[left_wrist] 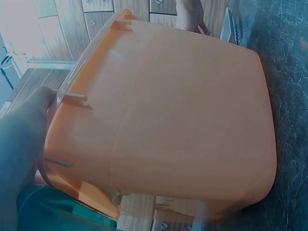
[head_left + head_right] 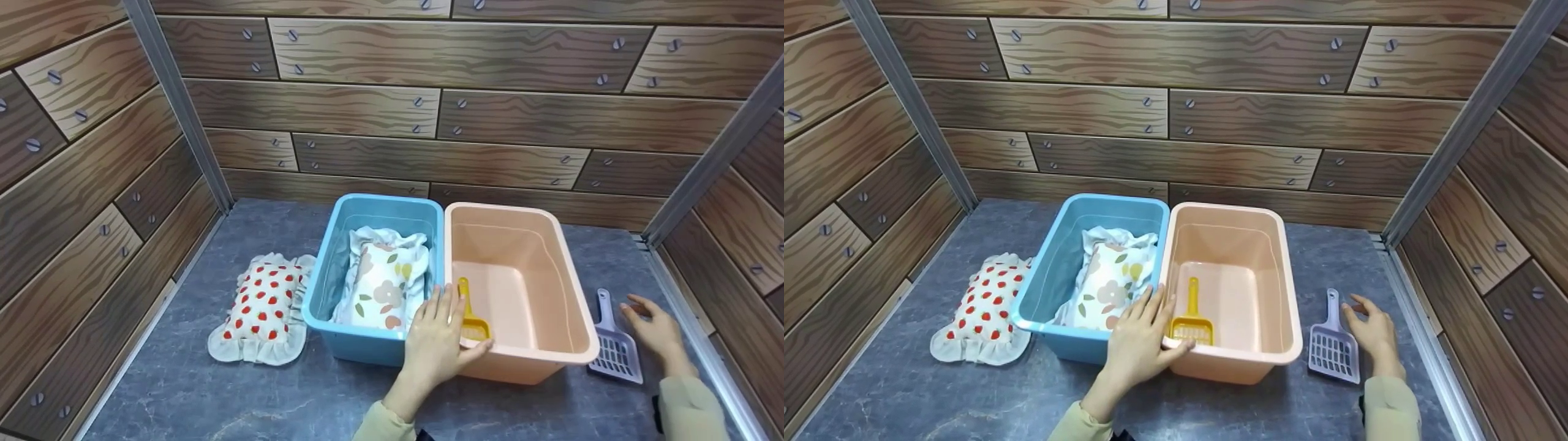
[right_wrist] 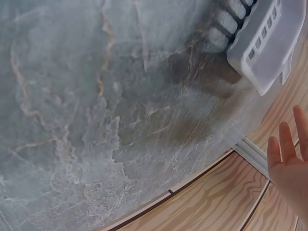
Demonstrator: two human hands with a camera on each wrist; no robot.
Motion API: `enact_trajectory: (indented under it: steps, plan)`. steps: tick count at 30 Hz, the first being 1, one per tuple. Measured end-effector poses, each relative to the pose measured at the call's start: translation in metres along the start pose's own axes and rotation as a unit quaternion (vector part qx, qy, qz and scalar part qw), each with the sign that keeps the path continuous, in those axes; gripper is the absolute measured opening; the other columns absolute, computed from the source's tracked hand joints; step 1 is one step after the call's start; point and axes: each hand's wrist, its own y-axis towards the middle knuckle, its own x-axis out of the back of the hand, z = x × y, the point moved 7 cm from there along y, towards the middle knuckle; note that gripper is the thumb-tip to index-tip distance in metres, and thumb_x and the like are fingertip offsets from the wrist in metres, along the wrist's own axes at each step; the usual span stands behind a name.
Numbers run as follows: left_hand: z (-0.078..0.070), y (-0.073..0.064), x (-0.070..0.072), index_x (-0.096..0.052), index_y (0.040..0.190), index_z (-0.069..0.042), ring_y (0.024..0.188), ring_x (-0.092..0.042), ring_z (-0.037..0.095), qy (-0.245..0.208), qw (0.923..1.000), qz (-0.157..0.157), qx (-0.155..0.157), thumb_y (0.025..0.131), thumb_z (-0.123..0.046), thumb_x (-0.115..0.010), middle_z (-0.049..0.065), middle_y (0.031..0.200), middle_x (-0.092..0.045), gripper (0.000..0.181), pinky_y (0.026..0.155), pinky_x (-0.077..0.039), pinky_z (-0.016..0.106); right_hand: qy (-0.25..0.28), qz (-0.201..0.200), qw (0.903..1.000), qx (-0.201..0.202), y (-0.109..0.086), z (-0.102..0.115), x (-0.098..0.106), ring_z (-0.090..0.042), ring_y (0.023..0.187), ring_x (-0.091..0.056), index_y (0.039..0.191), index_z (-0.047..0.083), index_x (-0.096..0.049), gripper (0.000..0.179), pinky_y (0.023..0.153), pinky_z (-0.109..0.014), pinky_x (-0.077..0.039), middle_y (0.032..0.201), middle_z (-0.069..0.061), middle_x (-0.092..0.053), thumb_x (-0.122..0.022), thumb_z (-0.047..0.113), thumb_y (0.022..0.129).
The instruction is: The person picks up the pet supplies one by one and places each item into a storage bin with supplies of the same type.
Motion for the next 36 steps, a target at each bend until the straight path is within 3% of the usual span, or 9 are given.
enact_trajectory:
  steps: [9, 21, 25, 29, 36]
  plan:
    - [0.001, 0.0, -0.001, -0.045, 0.148, -0.012, 0.141, -0.037, 0.027, -0.005, 1.0, 0.001, 0.003, 0.09, -0.075, -0.034, 0.01, 0.152, -0.042, 0.086, 0.109, -0.036, 0.04, 0.002, 0.033, 0.9994, -0.013, 0.011, -0.001, -0.008, -0.055, 0.121, -0.043, 0.142, -0.009, -0.038, 0.062, 0.099, -0.064, -0.035, 0.133, -0.04, -0.045, -0.043, 0.04, 0.103]
    - [0.0, 0.0, -0.001, -0.043, 0.149, -0.012, 0.141, -0.037, 0.026, -0.009, 0.9999, -0.007, 0.001, 0.09, -0.076, -0.035, 0.01, 0.152, -0.042, 0.087, 0.109, -0.036, 0.038, 0.059, 0.101, 0.9912, -0.061, 0.019, -0.014, -0.019, -0.052, 0.121, -0.043, 0.148, -0.009, -0.024, 0.074, 0.097, -0.055, -0.041, 0.137, -0.043, -0.036, -0.044, 0.046, 0.101]
    - [-0.001, 0.001, 0.002, -0.051, 0.144, -0.013, 0.139, -0.04, 0.026, 0.003, 0.9996, -0.029, -0.007, 0.089, -0.075, -0.038, 0.009, 0.149, -0.045, 0.084, 0.107, -0.038, 0.038, 0.07, 0.103, 0.9906, -0.056, 0.021, -0.015, -0.02, -0.031, 0.104, -0.058, 0.146, -0.008, -0.028, 0.072, 0.084, -0.032, -0.047, 0.135, -0.041, -0.042, -0.05, 0.043, 0.1]
    - [-0.001, 0.0, 0.002, -0.055, 0.141, -0.015, 0.137, -0.042, 0.027, 0.005, 0.9991, -0.041, -0.012, 0.089, -0.075, -0.04, 0.01, 0.148, -0.047, 0.08, 0.105, -0.041, 0.038, 0.099, 0.113, 0.9869, -0.059, 0.022, -0.017, -0.022, -0.004, 0.086, -0.055, 0.144, -0.011, -0.028, 0.07, 0.071, -0.021, -0.048, 0.131, -0.04, -0.046, -0.052, 0.038, 0.1]
    - [0.0, -0.001, -0.002, -0.055, 0.14, -0.017, 0.137, -0.042, 0.028, 0.004, 0.9989, -0.045, -0.015, 0.089, -0.075, -0.04, 0.011, 0.148, -0.047, 0.079, 0.104, -0.042, 0.039, 0.117, 0.137, 0.9805, -0.079, 0.025, -0.02, -0.028, 0.0, 0.087, -0.052, 0.146, -0.011, -0.024, 0.073, 0.075, -0.021, -0.047, 0.134, -0.04, -0.041, -0.053, 0.039, 0.099]
